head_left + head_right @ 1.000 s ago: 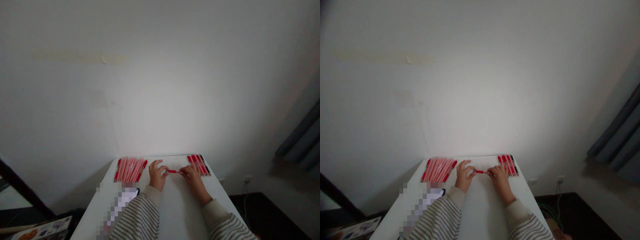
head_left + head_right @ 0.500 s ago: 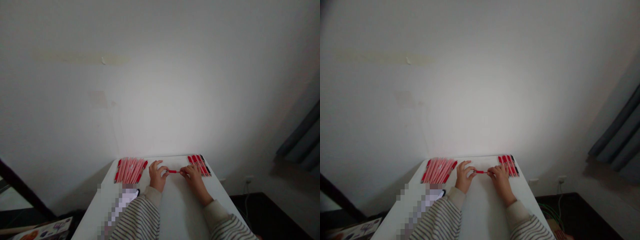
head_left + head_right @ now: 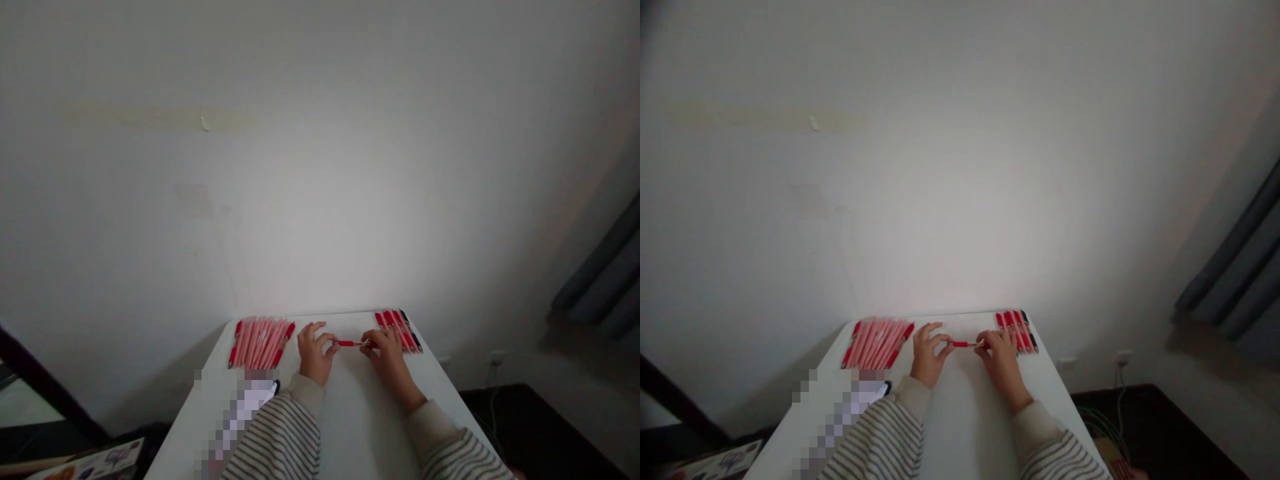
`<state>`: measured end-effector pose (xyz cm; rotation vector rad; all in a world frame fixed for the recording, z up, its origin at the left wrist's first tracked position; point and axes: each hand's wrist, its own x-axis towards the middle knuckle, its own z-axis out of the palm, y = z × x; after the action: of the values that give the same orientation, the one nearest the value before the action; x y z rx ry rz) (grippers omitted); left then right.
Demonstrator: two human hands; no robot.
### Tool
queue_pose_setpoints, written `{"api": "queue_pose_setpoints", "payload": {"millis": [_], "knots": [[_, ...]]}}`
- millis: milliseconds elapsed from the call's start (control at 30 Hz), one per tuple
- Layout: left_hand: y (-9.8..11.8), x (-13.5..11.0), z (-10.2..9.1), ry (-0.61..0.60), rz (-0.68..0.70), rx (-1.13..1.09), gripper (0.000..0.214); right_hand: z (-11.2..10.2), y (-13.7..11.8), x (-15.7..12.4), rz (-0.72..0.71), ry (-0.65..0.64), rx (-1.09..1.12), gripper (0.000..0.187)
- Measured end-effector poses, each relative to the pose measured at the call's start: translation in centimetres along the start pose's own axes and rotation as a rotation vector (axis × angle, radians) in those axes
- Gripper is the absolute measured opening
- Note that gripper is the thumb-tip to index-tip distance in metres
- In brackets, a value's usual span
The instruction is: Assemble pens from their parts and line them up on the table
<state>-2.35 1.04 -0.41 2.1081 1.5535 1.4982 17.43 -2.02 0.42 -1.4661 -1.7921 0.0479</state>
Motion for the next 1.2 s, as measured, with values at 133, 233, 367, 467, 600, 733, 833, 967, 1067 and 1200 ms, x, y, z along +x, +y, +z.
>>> {"api": "queue_pose_setpoints", "payload": {"millis": [133,233,367,467,600,733,833,967,1067,1200], "knots": [[0.12,-0.06,0.01,-0.005,-0.002,-0.015,0.010,-0.26,-0.18,0.13,-0.012,-0.003,-0.023,0.012],[0.16,-0.06,0.03,-0.009,0.002,-0.028,0.010,-0.22,-0.10,0.25,-0.037,0.013,-0.056,0.016],[0.18,-0.03,-0.06,-0.001,0.002,-0.007,0.008,0.01,0.15,0.17,-0.061,0.017,-0.075,0.019],[0.19,-0.09,-0.21,0.008,-0.011,0.043,0.007,0.19,0.32,-0.13,-0.027,0.029,-0.036,0.017],[0.18,-0.17,-0.33,0.018,-0.030,0.088,0.006,0.09,0.18,-0.35,0.013,0.017,0.035,0.020],[0.29,-0.07,-0.36,0.021,-0.025,0.073,0.006,-0.21,-0.24,-0.10,-0.002,-0.010,-0.006,0.008],[0.44,0.00,-0.40,0.015,-0.022,0.045,0.010,-0.26,-0.30,0.06,-0.008,-0.003,-0.028,0.010],[0.43,-0.04,-0.37,0.008,-0.009,0.024,0.010,-0.17,-0.06,0.04,-0.016,0.010,-0.037,0.015],[0.22,-0.12,-0.23,0.025,-0.010,0.029,0.009,0.01,0.22,-0.01,-0.022,0.002,-0.023,0.019],[-0.02,-0.13,-0.08,0.039,-0.026,0.050,0.004,0.38,0.55,-0.01,0.022,0.032,0.022,0.026]]}}
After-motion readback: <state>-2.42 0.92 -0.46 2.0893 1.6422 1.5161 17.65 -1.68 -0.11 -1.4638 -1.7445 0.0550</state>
